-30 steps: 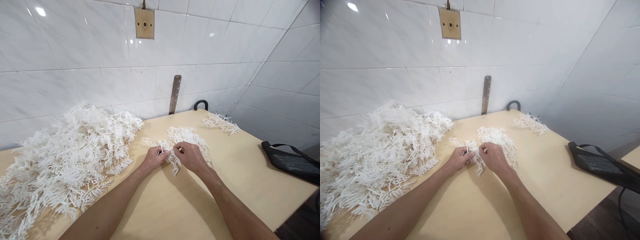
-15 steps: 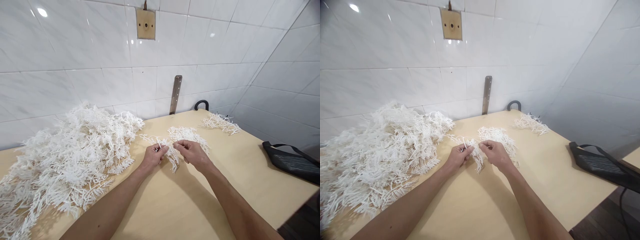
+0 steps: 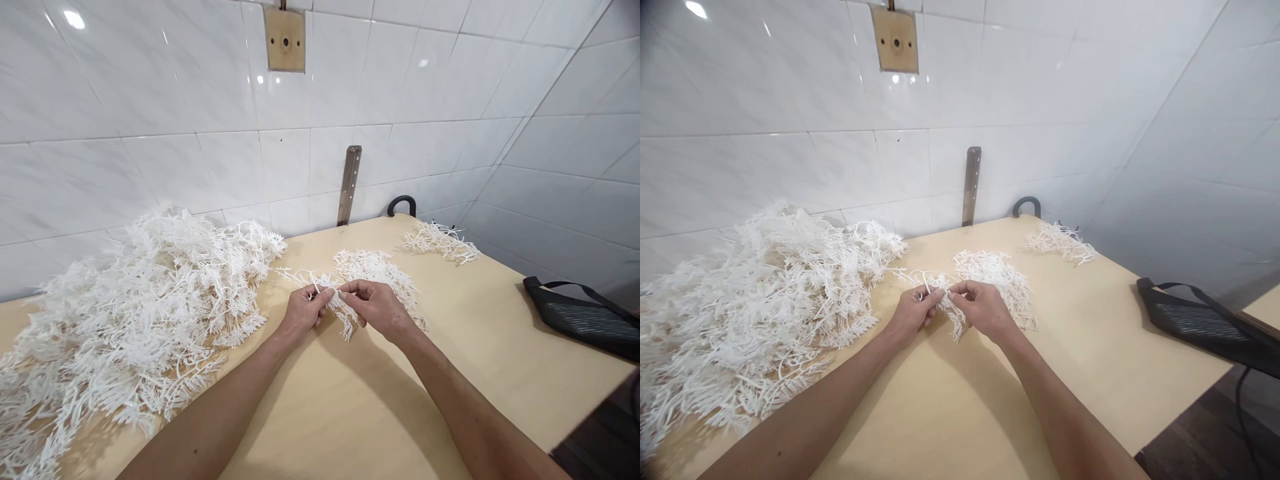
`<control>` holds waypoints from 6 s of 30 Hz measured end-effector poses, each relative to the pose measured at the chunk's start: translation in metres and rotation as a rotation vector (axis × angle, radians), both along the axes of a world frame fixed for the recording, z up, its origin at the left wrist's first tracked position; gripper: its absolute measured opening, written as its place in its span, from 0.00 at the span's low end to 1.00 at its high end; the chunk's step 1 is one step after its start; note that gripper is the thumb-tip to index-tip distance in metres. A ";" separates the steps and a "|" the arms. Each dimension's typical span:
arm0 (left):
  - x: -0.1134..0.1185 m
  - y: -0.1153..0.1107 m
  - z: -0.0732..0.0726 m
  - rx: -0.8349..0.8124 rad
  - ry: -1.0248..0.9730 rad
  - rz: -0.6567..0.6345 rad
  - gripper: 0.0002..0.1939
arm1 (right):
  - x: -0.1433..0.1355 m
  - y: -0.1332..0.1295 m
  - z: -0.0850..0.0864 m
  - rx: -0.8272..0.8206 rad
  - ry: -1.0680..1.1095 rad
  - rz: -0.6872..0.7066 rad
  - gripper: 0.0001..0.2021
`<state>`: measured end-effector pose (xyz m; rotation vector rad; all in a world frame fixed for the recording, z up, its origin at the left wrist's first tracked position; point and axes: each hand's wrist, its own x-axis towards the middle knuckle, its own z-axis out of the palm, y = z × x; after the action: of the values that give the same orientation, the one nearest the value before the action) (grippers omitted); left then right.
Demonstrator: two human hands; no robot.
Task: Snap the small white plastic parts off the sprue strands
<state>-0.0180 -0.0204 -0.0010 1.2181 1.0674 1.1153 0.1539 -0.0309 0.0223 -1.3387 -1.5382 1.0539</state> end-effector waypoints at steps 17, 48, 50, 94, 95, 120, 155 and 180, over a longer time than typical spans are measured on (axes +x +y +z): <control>0.001 -0.001 0.001 -0.010 -0.017 -0.002 0.21 | 0.000 0.002 -0.004 -0.035 0.107 0.042 0.15; 0.003 -0.007 0.001 0.035 0.052 0.059 0.18 | 0.024 0.018 -0.008 0.248 -0.392 -0.501 0.09; 0.002 -0.007 0.002 0.002 0.023 0.042 0.20 | 0.030 0.020 -0.007 0.312 -0.428 -0.557 0.10; 0.004 -0.006 0.003 -0.011 -0.007 0.085 0.18 | 0.010 0.008 -0.006 0.229 -0.300 -0.141 0.13; 0.004 -0.005 0.002 -0.014 -0.017 0.096 0.17 | 0.008 0.006 -0.005 0.247 -0.329 -0.074 0.11; 0.005 -0.002 0.001 -0.055 -0.086 0.147 0.15 | 0.000 0.000 -0.010 0.289 -0.471 0.196 0.07; 0.006 -0.002 -0.004 0.029 0.016 0.082 0.18 | -0.011 0.002 -0.013 -0.035 0.054 -0.032 0.16; 0.008 -0.005 -0.006 0.164 0.250 0.119 0.17 | -0.005 0.013 -0.023 0.437 -0.582 -0.273 0.09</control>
<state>-0.0099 -0.0252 -0.0066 1.4682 1.2695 1.1810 0.1492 -0.0180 -0.0002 -1.5473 -1.7923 0.1320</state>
